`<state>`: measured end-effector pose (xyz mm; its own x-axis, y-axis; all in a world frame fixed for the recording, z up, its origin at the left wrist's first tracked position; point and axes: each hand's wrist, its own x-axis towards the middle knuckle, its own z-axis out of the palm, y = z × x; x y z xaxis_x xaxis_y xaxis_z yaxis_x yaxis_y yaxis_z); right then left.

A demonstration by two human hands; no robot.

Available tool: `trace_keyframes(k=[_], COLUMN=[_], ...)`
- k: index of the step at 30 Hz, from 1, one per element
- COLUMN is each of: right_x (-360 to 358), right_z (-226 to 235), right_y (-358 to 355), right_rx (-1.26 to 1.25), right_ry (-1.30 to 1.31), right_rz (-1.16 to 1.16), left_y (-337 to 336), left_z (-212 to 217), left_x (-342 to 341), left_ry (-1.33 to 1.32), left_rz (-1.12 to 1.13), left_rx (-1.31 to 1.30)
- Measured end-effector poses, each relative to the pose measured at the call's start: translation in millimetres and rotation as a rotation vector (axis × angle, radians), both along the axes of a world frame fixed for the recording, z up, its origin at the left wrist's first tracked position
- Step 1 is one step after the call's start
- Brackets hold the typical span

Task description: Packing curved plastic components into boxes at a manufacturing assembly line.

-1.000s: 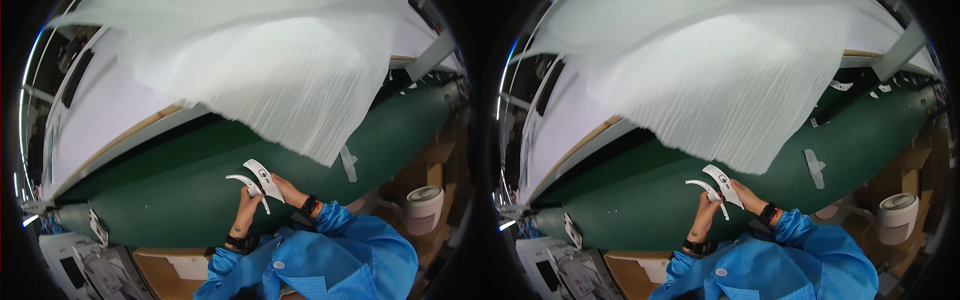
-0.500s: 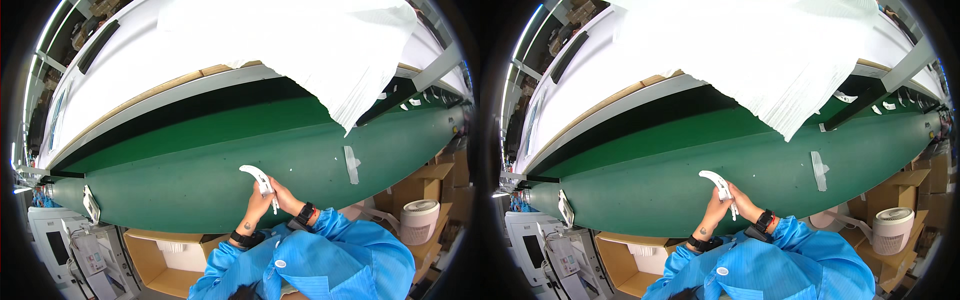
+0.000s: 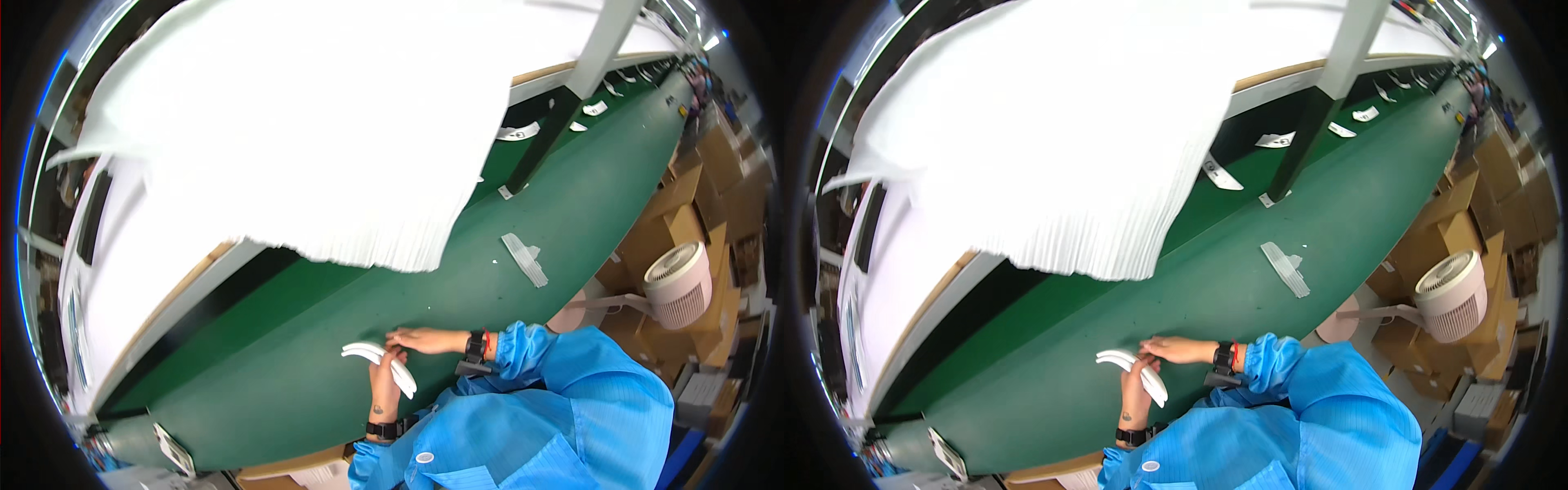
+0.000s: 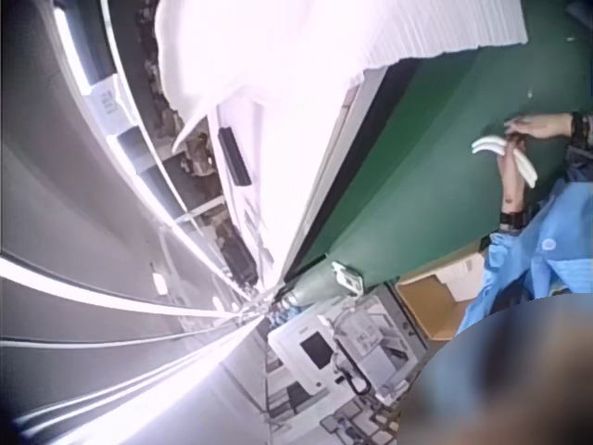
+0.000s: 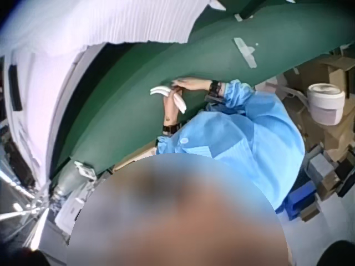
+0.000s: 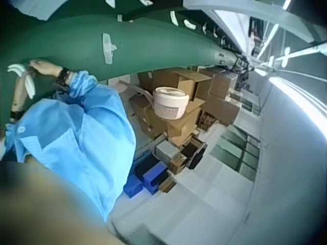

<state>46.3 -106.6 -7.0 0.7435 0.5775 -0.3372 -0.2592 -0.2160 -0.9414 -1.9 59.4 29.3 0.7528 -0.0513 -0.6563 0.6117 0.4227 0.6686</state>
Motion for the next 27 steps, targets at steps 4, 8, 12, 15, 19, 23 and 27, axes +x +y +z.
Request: trace_keyframes(k=[4,8,12,15,19,23,27], right_x=[89,187,234,233,267,232,113], right_z=[-54,-81,-57,-126,-112,-135,-83], right_y=[-68,-156,-175,-267,-199,-186,-64], right_rx=[-0.413,-0.887,-1.067,-0.951,-0.799,-0.522,-0.114], right_ry=[-0.505,-0.739,-0.754,-0.62,-0.394,-0.435,-0.523], right_rz=[-0.464,-0.95,-1.177,-1.323,-1.001,-0.967,-0.616], left_y=[-4,-2,12,-6,1,-20,-7], left_z=[-6,-8,-18,-12,-2,4,-16], left_x=[1,8,9,27,32,58,81], left_ry=[-0.027,-0.01,0.093,0.106,0.173,0.057,-0.046], left_rz=[-0.064,-0.097,-0.123,-0.231,-0.186,-0.171,-0.092], left_rx=[0.09,0.077,0.081,0.042,0.125,0.038,0.12])
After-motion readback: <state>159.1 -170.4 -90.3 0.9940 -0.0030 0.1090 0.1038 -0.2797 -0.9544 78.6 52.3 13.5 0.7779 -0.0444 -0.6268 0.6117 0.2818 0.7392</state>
